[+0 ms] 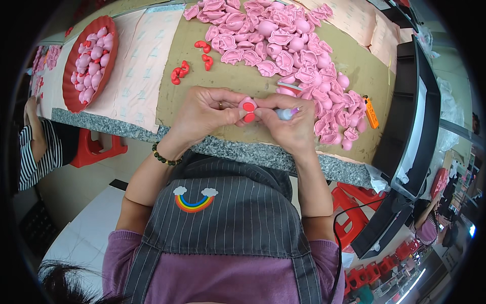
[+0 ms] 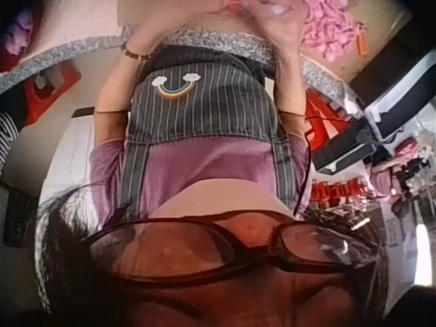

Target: Assembling toy flowers by gluing red center pieces to pink petals.

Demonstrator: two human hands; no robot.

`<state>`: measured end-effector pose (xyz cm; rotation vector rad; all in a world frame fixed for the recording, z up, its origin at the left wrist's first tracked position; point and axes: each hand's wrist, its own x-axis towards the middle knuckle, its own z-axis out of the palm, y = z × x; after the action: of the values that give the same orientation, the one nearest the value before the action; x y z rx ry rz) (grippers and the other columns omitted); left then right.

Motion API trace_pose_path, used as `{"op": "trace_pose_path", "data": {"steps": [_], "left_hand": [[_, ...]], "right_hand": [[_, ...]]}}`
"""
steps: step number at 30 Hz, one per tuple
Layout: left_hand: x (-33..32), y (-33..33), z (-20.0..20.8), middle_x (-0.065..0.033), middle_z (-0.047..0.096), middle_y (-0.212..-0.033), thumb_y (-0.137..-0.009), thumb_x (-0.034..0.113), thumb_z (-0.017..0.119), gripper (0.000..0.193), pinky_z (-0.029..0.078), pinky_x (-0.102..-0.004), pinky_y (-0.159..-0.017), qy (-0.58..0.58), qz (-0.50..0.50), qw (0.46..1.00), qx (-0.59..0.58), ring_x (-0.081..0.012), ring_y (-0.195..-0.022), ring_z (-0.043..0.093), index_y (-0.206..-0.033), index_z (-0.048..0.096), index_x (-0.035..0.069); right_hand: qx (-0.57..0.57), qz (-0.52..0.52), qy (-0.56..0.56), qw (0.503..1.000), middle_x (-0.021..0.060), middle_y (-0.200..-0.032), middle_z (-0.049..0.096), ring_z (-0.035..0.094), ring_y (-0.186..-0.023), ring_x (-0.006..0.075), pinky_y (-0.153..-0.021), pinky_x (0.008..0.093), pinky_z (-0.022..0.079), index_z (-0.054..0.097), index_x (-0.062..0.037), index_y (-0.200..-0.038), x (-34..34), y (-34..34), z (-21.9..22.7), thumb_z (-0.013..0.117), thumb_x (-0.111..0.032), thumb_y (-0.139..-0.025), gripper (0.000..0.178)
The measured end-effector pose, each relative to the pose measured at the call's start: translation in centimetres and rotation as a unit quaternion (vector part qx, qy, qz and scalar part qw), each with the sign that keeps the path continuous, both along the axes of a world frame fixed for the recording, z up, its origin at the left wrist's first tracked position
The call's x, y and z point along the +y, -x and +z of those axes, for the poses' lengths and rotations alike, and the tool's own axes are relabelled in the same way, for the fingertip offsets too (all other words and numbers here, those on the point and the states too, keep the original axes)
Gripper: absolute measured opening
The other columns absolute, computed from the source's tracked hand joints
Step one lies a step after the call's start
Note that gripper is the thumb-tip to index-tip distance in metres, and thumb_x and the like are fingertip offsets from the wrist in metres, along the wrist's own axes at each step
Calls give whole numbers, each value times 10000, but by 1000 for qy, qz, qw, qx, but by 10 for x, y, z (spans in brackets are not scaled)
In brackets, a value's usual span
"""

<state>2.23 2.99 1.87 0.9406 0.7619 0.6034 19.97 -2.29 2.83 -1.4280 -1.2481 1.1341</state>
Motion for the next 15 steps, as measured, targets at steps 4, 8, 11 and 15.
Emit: {"op": "trace_pose_path", "data": {"steps": [4,8,11,15], "left_hand": [[0,1,-3,-129,657,-799,-745,-18,631,252,518,-219,-614,-4,4,1000,-2,-120,-685,628,-978,608,-109],[-1,0,-3,-128,657,-798,-743,-24,628,248,518,-222,-616,-2,3,1000,-4,-121,-688,628,-976,611,-106],[-2,-1,-5,-129,657,-799,-741,-30,625,248,519,-225,-619,-3,6,1000,-7,-124,-691,629,-977,611,-105],[-5,-2,-5,-130,658,-799,-742,-36,620,240,521,-226,-621,-7,8,1000,-12,-127,-691,630,-971,611,-107]], "right_hand": [[4,1,-1,1000,60,-700,624,546,-571,81,-509,199,426,660,52,-839,0,1,-1,638,49,-736,106],[0,4,-2,1000,61,-698,621,542,-570,82,-507,202,423,658,53,-838,0,-1,-1,640,48,-735,105],[5,2,1,1000,61,-694,616,540,-568,84,-506,203,419,657,55,-837,-1,-1,-2,639,49,-733,106],[9,4,0,1000,63,-695,612,538,-567,87,-506,203,418,655,60,-833,-3,-1,0,629,61,-730,106]]}}
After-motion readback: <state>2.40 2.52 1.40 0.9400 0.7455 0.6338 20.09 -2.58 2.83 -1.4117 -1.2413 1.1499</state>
